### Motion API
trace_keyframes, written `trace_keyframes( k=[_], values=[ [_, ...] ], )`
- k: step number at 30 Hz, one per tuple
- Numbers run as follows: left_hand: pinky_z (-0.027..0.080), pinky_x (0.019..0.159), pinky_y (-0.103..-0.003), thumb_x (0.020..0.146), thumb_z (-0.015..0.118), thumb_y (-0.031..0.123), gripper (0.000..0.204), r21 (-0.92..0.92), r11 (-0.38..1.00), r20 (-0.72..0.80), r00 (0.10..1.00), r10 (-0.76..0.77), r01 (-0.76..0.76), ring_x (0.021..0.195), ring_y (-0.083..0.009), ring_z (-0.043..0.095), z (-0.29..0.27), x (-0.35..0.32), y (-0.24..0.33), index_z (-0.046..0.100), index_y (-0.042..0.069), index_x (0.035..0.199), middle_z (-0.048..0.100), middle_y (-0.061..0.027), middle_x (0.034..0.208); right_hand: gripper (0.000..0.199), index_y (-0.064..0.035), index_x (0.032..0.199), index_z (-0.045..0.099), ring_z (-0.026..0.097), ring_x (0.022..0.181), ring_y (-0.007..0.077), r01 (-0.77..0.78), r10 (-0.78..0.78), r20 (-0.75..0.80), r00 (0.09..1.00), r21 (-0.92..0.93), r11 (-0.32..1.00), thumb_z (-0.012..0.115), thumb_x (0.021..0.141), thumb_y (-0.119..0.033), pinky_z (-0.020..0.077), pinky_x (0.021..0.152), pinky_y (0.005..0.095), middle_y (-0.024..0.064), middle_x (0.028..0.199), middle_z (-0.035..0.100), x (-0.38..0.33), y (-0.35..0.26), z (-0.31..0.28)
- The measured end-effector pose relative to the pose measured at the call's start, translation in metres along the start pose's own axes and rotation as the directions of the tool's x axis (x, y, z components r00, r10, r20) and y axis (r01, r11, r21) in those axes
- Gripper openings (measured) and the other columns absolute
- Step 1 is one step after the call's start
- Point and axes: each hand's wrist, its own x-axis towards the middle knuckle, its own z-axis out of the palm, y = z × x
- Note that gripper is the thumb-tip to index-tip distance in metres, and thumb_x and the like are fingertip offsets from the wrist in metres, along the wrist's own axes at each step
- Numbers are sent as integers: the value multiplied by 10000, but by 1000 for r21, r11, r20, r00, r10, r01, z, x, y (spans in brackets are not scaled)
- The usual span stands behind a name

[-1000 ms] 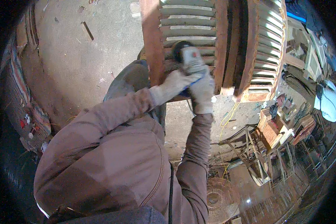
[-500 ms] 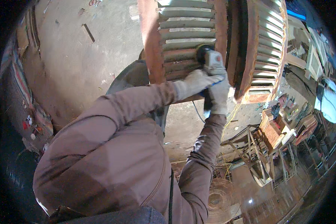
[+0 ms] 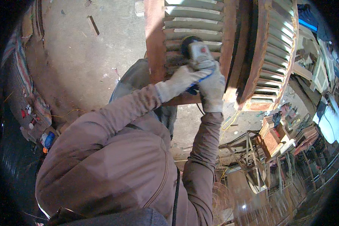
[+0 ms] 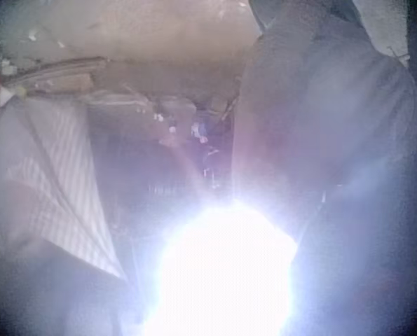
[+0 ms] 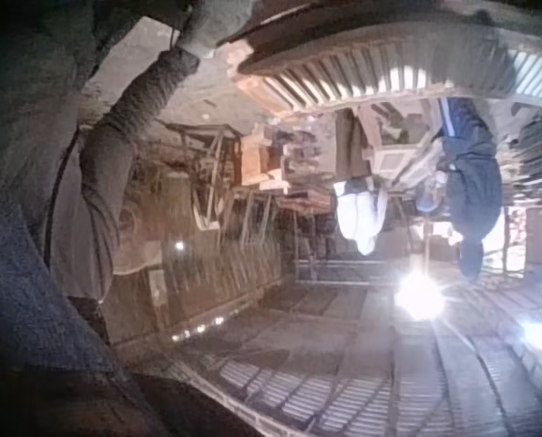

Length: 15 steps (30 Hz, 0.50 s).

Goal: The person sands a wooden slatted frame using an electric sander, then applies a brown paste from a bowl with a yellow scraper. The person works on the frame's surface and edges in a cluttered workshop.

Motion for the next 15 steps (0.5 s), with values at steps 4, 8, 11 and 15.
trace_keyframes(
  k=[4,8,11,15],
  values=[
    [567,824,-347,790,836,583,696,298,951,41,996,77,-86,903,-212,714,48,62,11,742,-17,1129,753,-125,1012,558,-61,1268,657,739,1010,303,-16,15,-28,999,-41,999,793,823,-370,549,866,409,188,1085,758,43,67,-38],
    [555,860,-335,767,837,610,728,225,973,21,999,42,-46,931,-217,710,50,67,12,750,-35,1094,751,-139,1022,490,-50,1218,686,734,961,279,6,-4,-21,1000,112,994,778,836,-343,550,857,389,175,1055,761,59,97,-34],
    [551,862,-323,850,823,488,631,71,987,20,989,146,-147,963,-182,696,8,45,-12,709,-29,1193,741,-112,1096,515,-78,1276,643,743,980,378,-132,130,-51,990,-57,990,751,839,-328,566,824,455,226,1040,750,17,5,-8],
    [528,1003,-300,924,797,233,463,-163,964,-108,975,195,-211,1109,-155,658,-31,-35,-14,649,-6,1292,680,-93,1287,567,-65,1206,605,712,984,451,-8,19,71,997,-151,989,782,795,-413,555,818,507,273,1011,726,-17,-33,29]
  ],
)
